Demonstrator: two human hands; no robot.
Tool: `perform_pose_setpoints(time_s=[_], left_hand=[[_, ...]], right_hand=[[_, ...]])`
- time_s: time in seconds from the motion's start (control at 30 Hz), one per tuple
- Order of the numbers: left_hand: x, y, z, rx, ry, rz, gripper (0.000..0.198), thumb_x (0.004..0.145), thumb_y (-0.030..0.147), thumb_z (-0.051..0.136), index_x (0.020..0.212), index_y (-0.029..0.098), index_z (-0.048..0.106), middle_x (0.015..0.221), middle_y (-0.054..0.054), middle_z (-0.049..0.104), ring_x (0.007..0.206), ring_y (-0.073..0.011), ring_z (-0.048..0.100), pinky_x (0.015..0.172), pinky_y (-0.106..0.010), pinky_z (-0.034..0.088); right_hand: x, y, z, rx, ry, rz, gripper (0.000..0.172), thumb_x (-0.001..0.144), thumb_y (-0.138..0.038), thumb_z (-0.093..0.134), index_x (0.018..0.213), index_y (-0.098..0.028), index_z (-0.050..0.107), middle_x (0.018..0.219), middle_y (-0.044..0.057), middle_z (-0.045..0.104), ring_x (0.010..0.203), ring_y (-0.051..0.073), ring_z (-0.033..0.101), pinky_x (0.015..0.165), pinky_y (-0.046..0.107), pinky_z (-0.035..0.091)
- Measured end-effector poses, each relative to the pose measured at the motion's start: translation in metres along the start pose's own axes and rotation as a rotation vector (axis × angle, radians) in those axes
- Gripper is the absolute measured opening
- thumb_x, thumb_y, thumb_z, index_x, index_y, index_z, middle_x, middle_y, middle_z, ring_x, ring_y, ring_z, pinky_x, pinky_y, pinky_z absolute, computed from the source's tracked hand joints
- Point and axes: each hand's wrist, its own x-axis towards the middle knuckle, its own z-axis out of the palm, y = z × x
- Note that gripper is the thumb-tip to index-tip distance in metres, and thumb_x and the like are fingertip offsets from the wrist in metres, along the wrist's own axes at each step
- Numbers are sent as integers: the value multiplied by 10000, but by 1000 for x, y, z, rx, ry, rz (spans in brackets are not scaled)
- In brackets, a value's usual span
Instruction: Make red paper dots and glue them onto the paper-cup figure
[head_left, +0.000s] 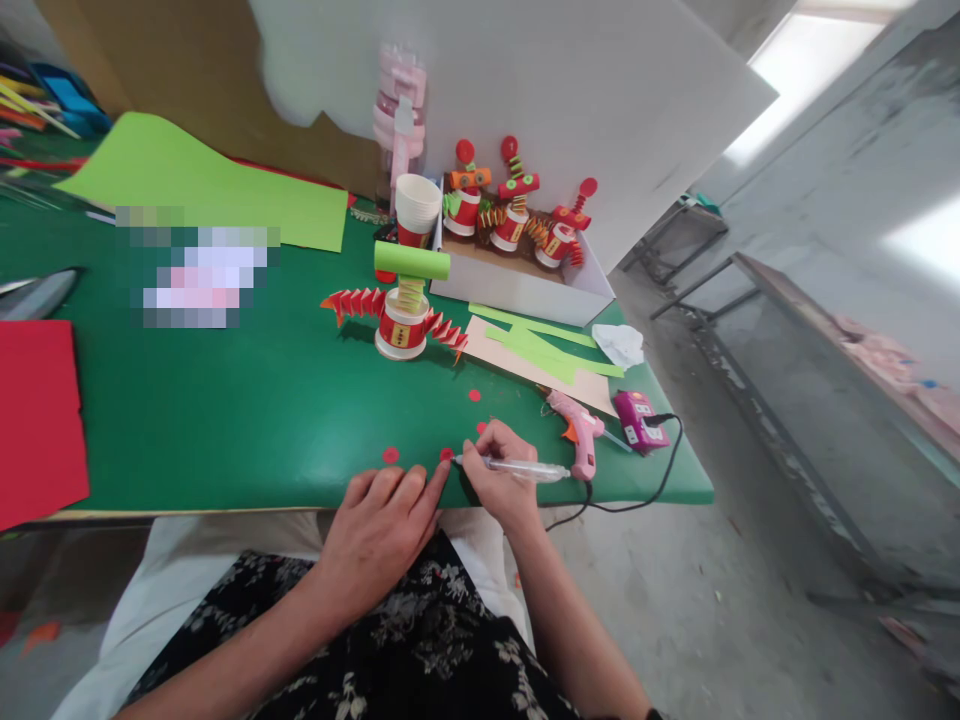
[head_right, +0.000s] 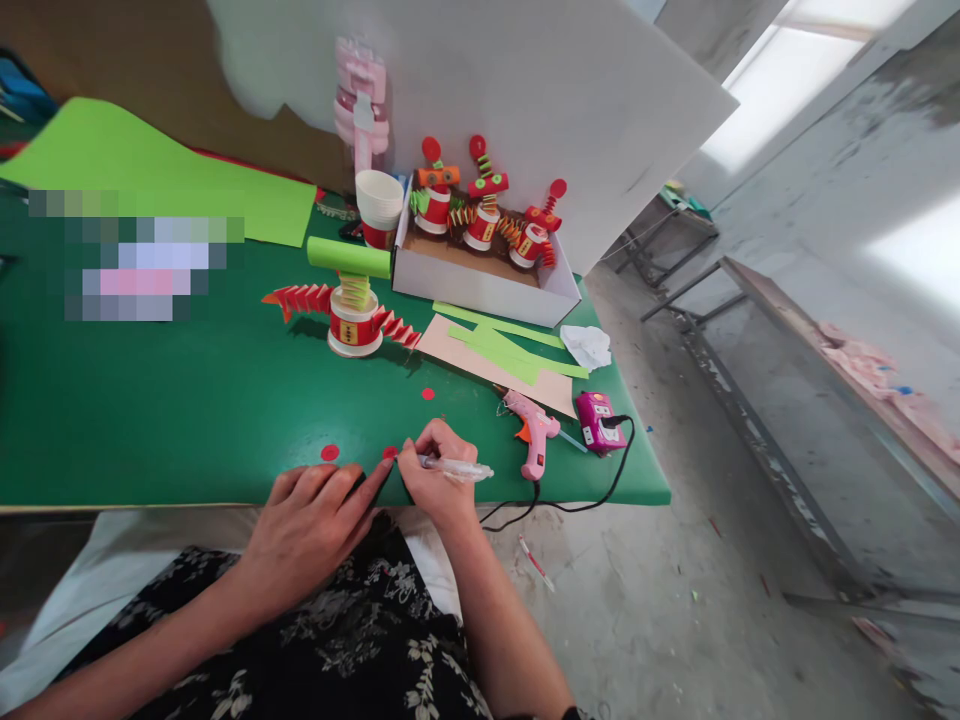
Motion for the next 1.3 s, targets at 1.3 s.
perform_pose_setpoints(time_s=[1.3], left_hand=[[1, 1, 0, -14, 18, 1, 346, 929, 228, 542, 1234, 121, 664, 943, -80, 664, 884, -230, 510, 792, -378, 373]], right_hand=[[0, 0, 0, 20, 12, -15, 271, 746, -314, 543, 536, -236, 393, 490, -59, 426, 446, 98, 377, 465, 223, 327]])
